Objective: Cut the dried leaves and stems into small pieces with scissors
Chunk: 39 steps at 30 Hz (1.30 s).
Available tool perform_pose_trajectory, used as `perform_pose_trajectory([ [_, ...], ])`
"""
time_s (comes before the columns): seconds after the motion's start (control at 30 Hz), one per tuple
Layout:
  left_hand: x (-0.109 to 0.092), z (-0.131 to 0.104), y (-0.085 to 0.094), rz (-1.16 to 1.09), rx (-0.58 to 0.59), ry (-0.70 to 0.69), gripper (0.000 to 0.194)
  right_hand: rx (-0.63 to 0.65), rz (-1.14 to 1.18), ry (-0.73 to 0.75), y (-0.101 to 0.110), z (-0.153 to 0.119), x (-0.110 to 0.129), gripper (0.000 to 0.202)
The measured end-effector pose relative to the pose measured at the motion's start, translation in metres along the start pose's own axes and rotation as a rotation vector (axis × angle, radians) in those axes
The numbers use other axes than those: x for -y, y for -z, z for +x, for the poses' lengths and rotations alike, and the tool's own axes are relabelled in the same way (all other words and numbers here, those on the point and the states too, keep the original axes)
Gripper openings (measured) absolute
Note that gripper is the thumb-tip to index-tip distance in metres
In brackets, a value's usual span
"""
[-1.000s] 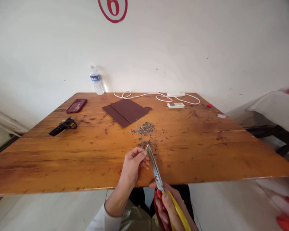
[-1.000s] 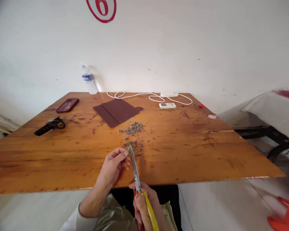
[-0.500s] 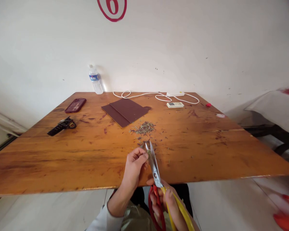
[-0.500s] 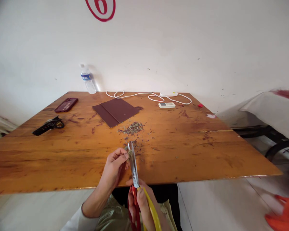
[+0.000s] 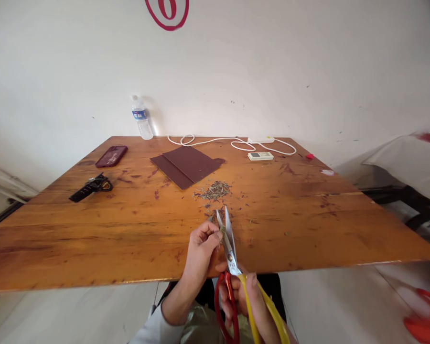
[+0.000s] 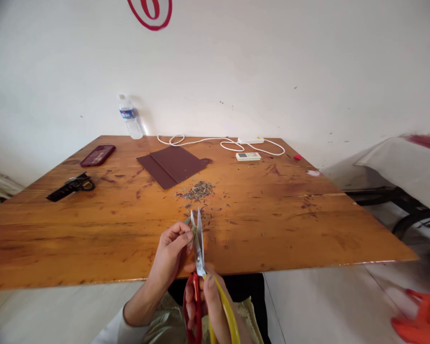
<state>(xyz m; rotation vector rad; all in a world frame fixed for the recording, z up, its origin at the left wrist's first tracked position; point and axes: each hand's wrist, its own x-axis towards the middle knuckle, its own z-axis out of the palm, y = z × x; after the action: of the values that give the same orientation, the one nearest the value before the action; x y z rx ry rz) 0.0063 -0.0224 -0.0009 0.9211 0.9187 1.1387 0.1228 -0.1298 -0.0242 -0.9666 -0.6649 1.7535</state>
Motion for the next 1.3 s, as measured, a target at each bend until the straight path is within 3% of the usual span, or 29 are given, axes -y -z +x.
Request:
perform_pose_trajectory([
  [0.1, 0.001, -0.001, 0.0, 0.015, 0.004, -0.005, 0.025, -0.009, 0.018, 0.008, 0.0, 0.005, -0.001, 0.033],
  [0.23, 0.002, -0.001, 0.001, 0.036, 0.003, -0.014, 0.025, -0.035, 0.039, 0.031, -0.003, 0.014, -0.009, 0.069],
  [0.3, 0.002, -0.001, 0.002, 0.042, 0.009, -0.014, 0.025, -0.059, 0.05, 0.059, -0.005, 0.019, -0.016, 0.077],
  [0.4, 0.003, -0.001, 0.003, 0.046, 0.027, -0.011, 0.026, -0.08, 0.123, 0.074, -0.006, 0.025, -0.027, 0.074],
  [0.6, 0.001, -0.001, 0.001, 0.022, 0.021, 0.009, 0.027, -0.035, 0.249, -0.029, 0.0, 0.03, -0.031, 0.074],
  [1.3, 0.003, 0.002, 0.002, -0.091, -0.029, 0.015, 0.027, -0.043, 0.166, -0.056, -0.005, 0.018, -0.013, 0.073],
])
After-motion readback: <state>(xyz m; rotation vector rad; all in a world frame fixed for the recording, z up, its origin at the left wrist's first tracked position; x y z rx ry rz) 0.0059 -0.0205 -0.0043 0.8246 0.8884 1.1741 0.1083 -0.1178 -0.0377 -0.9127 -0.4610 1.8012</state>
